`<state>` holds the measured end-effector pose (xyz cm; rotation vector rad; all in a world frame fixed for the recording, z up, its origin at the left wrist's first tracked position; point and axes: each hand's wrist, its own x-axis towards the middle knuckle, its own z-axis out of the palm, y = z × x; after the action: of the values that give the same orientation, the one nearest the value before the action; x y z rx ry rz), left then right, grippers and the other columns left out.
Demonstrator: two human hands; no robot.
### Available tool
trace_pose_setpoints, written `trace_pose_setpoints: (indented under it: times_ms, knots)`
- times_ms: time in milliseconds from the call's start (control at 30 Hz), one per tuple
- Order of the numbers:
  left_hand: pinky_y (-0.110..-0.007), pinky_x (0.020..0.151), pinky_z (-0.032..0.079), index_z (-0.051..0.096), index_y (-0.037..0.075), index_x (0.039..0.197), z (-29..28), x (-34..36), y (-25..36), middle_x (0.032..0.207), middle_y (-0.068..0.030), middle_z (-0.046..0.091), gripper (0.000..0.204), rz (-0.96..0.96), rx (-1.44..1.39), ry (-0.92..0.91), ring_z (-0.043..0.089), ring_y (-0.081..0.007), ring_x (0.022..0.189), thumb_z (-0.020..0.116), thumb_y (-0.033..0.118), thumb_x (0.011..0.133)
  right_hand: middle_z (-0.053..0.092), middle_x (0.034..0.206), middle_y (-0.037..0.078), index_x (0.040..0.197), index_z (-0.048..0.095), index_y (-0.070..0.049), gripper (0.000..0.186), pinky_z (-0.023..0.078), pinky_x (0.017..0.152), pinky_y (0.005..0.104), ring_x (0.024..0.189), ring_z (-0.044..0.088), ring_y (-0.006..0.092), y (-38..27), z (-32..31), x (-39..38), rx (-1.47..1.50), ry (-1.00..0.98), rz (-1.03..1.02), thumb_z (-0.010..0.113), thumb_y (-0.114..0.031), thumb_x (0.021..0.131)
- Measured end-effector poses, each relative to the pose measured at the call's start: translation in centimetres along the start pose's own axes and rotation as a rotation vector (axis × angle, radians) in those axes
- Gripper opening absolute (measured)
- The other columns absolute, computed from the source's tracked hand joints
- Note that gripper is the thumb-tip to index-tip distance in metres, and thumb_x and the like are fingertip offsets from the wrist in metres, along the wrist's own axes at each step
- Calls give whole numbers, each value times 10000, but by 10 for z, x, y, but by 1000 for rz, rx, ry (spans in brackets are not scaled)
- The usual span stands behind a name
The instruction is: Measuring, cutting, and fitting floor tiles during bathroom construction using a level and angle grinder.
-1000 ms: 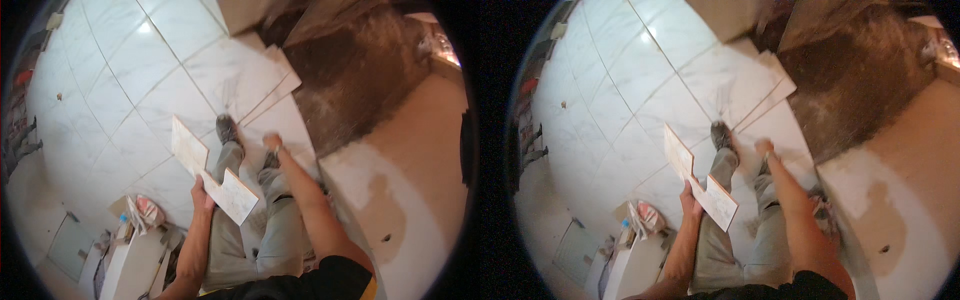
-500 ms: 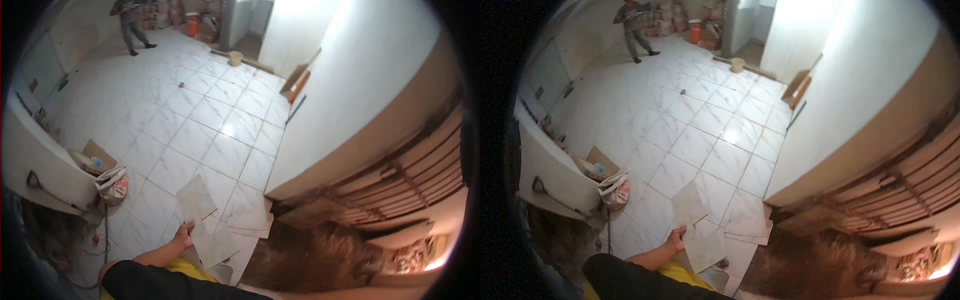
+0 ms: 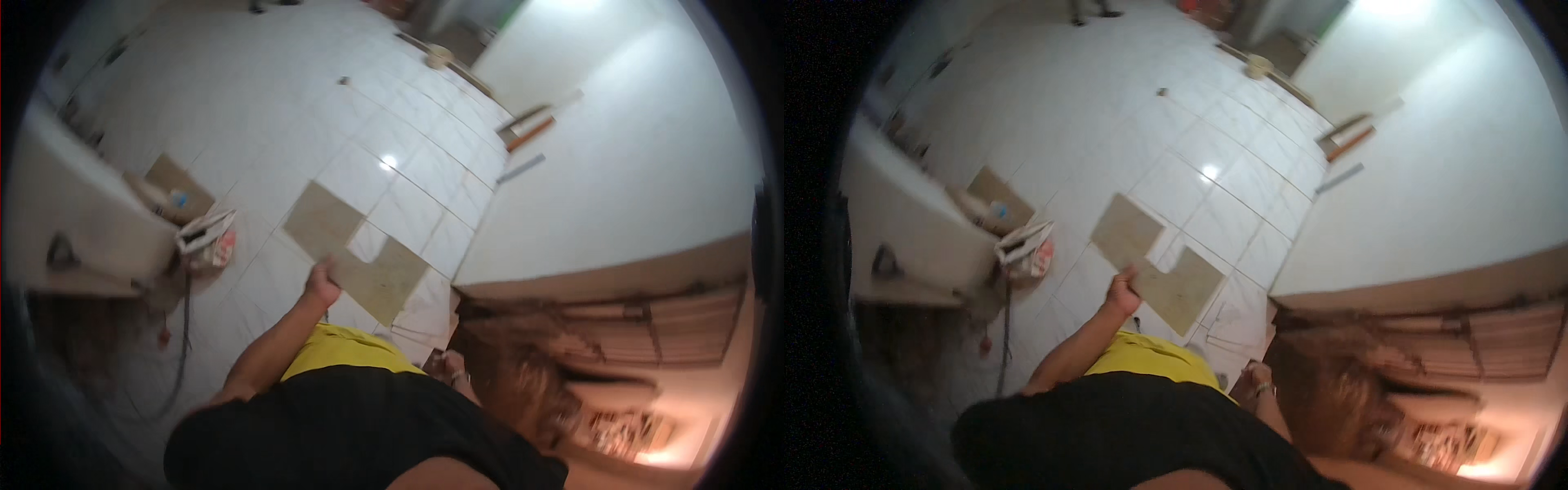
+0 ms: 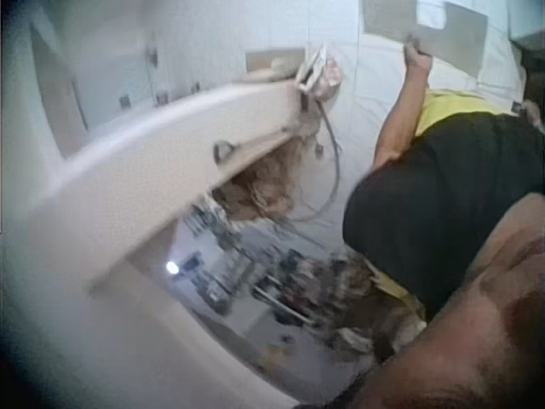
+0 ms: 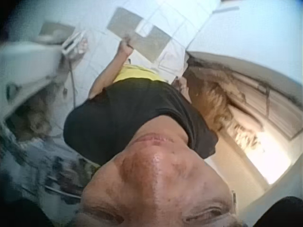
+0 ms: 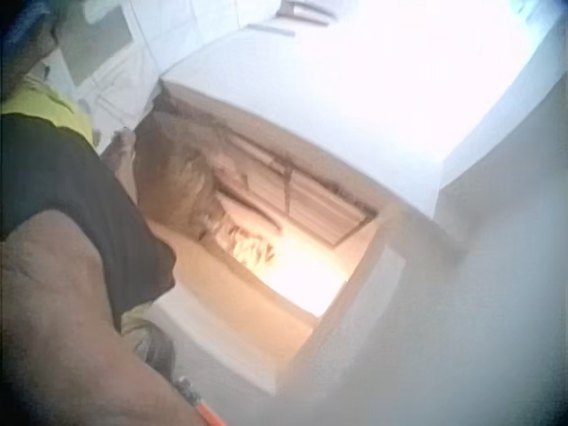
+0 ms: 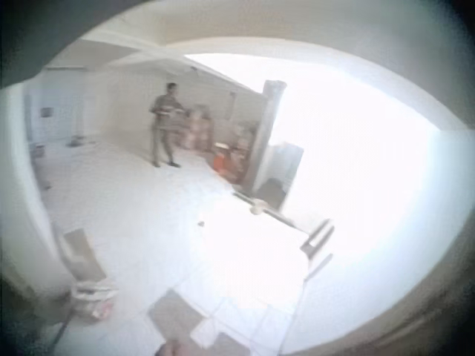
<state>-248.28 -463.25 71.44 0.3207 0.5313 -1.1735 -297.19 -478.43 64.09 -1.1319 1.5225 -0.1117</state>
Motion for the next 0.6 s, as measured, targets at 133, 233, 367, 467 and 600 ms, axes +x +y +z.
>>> trace_pose_setpoints:
  times_ms: [133, 233, 367, 467, 600]
  knots:
    - [-445, 1051, 447, 571, 65, 1266, 50, -18, 62, 1265, -87, 622, 330, 255, 36, 45, 578, -273, 1180, 610, 161, 953, 703, 959, 187, 1018, 636, 17, 286, 576, 668, 447, 744, 686, 327, -76, 53, 5, 17, -66, 417, 487, -195, 896]
    - [-447, 1042, 459, 587, 57, 1247, 63, -6, 108, 1245, -85, 639, 313, 300, 36, 46, 590, -273, 1171, 618, 157, 952, 701, 997, 145, 1061, 657, 5, 260, 577, 675, 425, 791, 687, 295, -99, 75, 14, -27, -47, 521, 581, -185, 900]
    - [-420, 1011, 486, 611, 54, 1204, 89, 41, 183, 1195, -85, 663, 270, 380, -10, 37, 611, -266, 1139, 622, 123, 943, 717, 1000, 150, 1077, 652, 32, 316, 598, 640, 422, 780, 706, 294, -141, 101, 66, -257, -93, 607, 630, -241, 918]
    - [-413, 1007, 490, 609, 52, 1203, 93, 80, 248, 1196, -89, 664, 268, 517, -15, 113, 615, -263, 1135, 624, 119, 944, 713, 1019, 162, 1062, 645, 23, 262, 615, 651, 435, 792, 720, 317, -212, 126, 157, -222, -43, 664, 574, -200, 944]
    - [-430, 1037, 475, 591, 39, 1255, 159, 124, 328, 1266, -103, 639, 304, 597, -33, 138, 586, -278, 1198, 607, 130, 965, 698, 976, 167, 1044, 633, -14, 196, 607, 599, 472, 784, 725, 324, -353, 196, 313, -40, 3, 502, 488, -96, 941]
